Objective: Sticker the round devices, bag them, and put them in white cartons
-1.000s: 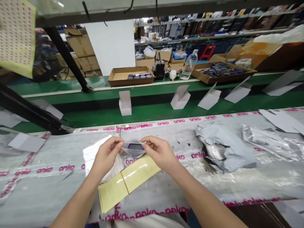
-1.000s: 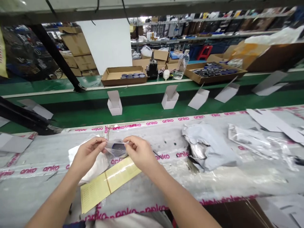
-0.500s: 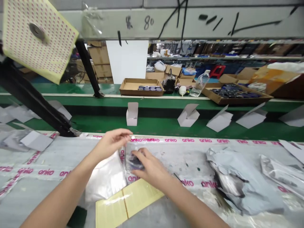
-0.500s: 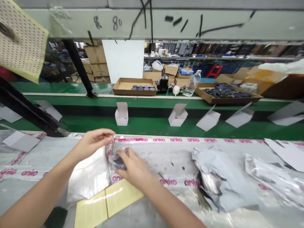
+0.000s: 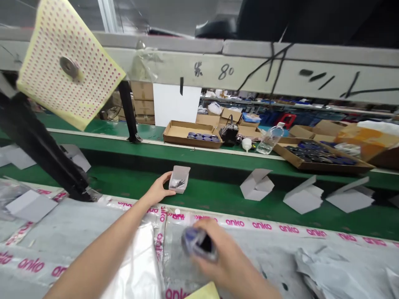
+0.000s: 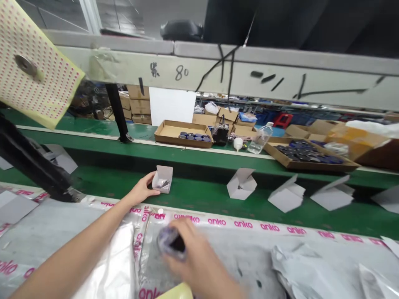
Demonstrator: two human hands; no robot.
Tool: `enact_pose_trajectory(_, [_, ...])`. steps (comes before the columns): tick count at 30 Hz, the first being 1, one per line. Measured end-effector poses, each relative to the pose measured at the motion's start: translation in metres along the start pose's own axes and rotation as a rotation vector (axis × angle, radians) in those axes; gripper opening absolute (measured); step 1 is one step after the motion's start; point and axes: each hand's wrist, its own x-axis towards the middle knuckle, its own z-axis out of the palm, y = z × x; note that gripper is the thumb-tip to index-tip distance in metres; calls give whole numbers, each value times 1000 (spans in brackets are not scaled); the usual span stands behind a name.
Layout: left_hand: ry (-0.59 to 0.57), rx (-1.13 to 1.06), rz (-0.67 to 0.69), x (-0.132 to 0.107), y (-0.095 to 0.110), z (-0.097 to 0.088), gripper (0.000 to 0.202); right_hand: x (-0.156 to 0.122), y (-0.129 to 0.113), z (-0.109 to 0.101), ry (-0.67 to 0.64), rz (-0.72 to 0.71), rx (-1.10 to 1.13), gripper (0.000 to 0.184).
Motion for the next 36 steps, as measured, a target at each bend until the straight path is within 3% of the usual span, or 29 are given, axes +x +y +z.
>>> enact_pose_trajectory(3, [9,-13,20,-5,-4,-3,83,49,7,-13,319,-196,-75,39])
enact_pose_trajectory(5, [11,-23,24,-7,-4,-4,80,86,14,-11,437,-301,-162,40])
enact_pose_trajectory(9, [33,-51,28,-8,-5,-5,75,145,28,3,310,-295,-497,48])
enact_pose_trajectory(12, [61,-89,18,-6,-11,-5,78,166,31,10,201,-247,-674,46])
enact_pose_trajectory(19, [86,-246,15,-2,-27,-4,78,165,21,21,125,-246,-896,40])
enact_pose_trajectory(24, [76,-306,11,-1,-40,-5,86,154,23,41,55,-290,-1044,61])
enact_pose_trajectory(27, [71,-275,13,-2,-42,-5,86,160,19,47,11,-325,-1117,59])
enact_pose_trajectory(29, [67,-225,11,-3,-39,-5,81,166,16,48,1,-338,-1115,50])
enact_pose_trajectory(32, [64,-121,-4,-6,-25,-5,57,171,13,53,40,-330,-1124,41])
enact_pose_trajectory(36, [86,23,-51,-14,12,-10,35,164,13,63,103,-328,-1153,39])
